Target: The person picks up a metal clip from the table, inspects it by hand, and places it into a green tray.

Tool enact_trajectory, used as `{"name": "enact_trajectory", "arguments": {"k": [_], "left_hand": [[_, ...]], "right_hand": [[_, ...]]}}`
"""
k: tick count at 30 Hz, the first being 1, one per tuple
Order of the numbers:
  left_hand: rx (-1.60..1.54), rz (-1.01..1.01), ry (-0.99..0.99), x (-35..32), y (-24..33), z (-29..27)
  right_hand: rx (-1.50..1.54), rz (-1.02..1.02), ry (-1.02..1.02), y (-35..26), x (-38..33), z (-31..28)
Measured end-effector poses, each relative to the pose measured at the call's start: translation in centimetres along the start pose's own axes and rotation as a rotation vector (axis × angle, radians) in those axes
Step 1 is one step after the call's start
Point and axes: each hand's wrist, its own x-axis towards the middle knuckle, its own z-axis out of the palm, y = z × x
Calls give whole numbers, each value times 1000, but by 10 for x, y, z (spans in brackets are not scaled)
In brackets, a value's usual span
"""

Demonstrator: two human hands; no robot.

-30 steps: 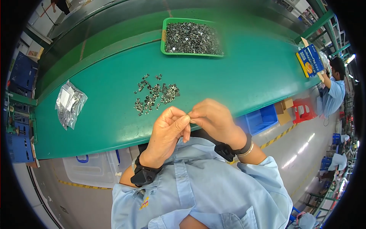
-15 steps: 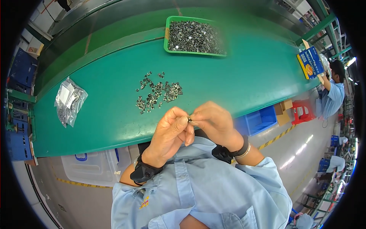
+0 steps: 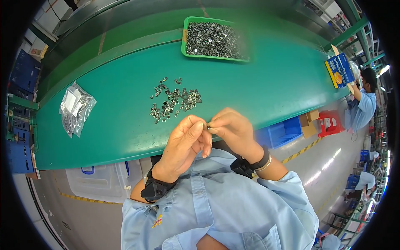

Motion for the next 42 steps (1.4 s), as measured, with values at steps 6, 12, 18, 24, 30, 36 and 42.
{"name": "enact_trajectory", "arguments": {"k": [6, 12, 18, 24, 30, 36, 42], "left_hand": [[11, -12, -13, 1, 2, -5], [25, -19, -2, -2, 0, -11], [-15, -51, -43, -1, 1, -15], [-45, -103, -76, 0, 4, -18], [-56, -120, -115, 2, 5, -21], [-53, -117, -123, 3, 4, -20], [-39, -115, -157, -1, 3, -24]], "right_hand": [[58, 102, -5, 0, 11, -11], [-90, 234, 165, 18, 105, -77], [-747, -291, -66, 40, 123, -78], [-692, -180, -624, 20, 87, -26], [-785, -135, -498, 22, 83, -55], [-785, -176, -579, 12, 87, -29], [-889, -153, -533, 18, 96, -40]]}}
